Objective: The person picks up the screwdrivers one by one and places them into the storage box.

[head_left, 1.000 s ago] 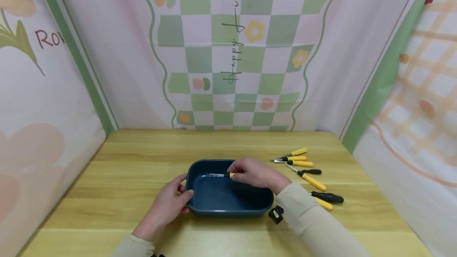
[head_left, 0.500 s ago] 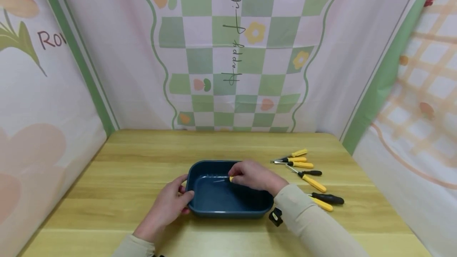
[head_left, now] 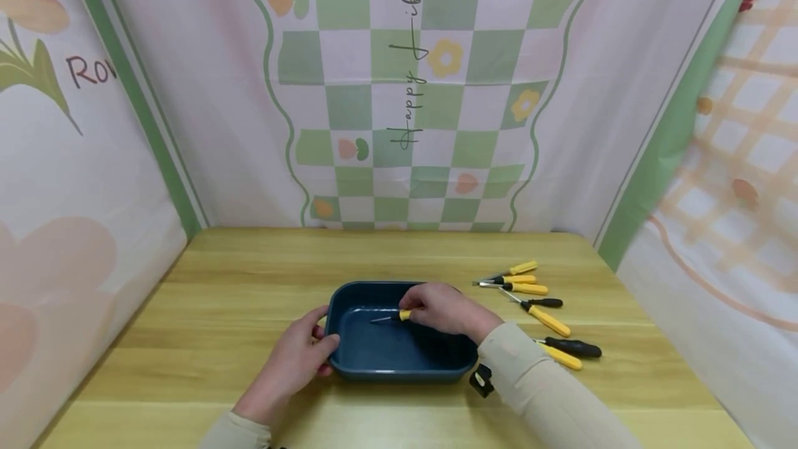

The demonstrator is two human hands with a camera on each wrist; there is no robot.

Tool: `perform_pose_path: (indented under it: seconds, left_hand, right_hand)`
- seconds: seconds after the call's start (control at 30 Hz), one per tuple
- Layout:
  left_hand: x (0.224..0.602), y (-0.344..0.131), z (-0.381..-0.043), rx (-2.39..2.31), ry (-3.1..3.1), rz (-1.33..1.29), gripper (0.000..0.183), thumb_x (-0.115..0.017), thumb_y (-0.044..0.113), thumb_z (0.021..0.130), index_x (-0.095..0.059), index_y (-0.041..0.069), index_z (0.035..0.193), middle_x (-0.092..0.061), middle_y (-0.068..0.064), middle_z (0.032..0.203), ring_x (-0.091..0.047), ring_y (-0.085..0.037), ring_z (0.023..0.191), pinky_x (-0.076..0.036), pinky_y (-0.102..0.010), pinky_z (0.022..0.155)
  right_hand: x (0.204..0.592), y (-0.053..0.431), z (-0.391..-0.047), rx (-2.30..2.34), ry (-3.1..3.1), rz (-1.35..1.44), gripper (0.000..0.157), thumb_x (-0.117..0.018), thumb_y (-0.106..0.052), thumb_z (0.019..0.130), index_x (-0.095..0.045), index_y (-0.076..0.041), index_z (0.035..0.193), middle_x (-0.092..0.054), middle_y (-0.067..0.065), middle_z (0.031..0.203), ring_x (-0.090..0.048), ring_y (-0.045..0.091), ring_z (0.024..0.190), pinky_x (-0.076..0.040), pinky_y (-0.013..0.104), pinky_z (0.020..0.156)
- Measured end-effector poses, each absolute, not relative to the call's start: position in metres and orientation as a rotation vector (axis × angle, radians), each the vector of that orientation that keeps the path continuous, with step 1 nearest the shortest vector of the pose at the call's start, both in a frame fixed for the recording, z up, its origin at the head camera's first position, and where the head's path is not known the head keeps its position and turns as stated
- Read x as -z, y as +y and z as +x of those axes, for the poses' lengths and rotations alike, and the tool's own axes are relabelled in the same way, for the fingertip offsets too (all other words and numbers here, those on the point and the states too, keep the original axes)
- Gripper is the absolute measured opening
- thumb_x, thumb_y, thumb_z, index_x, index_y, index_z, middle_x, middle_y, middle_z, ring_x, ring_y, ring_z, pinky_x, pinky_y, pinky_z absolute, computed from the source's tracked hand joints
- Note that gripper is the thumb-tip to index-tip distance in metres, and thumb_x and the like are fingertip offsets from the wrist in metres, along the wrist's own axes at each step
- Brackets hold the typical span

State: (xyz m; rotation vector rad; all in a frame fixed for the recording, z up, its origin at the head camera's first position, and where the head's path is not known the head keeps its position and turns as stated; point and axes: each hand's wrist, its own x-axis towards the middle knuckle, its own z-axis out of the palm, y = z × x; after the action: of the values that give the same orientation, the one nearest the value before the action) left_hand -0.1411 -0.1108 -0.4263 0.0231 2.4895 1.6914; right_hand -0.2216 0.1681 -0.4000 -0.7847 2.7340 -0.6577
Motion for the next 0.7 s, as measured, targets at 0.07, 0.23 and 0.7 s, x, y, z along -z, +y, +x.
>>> perform_pose_path:
  seconds: [0.07,0.23,0.7]
  left_hand:
    - [0.4268,-0.111,-0.1414,-1.688,2.491,0.024,0.056,-0.065,0.008,0.101,-0.047,0.003,0.154,-0.051,-0.014,0.103,-0.062,-0.02,0.066,-0.061,-0.033,0.057]
    - [0.4267,-0.1112,-0.141,-1.682,2.494,0.028,0.056,-0.065,0.008,0.101,-0.047,0.003,0.154,-0.052,-0.014,0.104,-0.062,-0.02,0.066,-0.06,-0.031,0.056]
    - [0.4274,-0.111,-0.1412,-1.692,2.473,0.013,0.057,-0.064,0.008,0.101,-0.046,0.004,0.154,-0.052,-0.015,0.106,-0.062,-0.02,0.068,-0.06,-0.03,0.057]
  right_hand:
    - [0.4008,0.1678,-0.2218,0.662,2.739,-0.784,0.023,-0.066,-0.005,0.099,-0.074,-0.006,0.121,-0.075,0.007,0.118,-0.069,0.024,0.112,-0.058,0.047,0.098]
    - [0.4022,0.1665,-0.2222,0.67,2.749,-0.777,0.024,-0.068,-0.003,0.098,-0.074,-0.006,0.121,-0.075,0.008,0.118,-0.069,0.024,0.113,-0.057,0.047,0.099]
    - [0.405,0.1658,-0.2207,0.664,2.764,-0.716,0.026,-0.069,-0.003,0.097,-0.073,-0.01,0.122,-0.074,0.005,0.119,-0.069,0.021,0.112,-0.057,0.045,0.101]
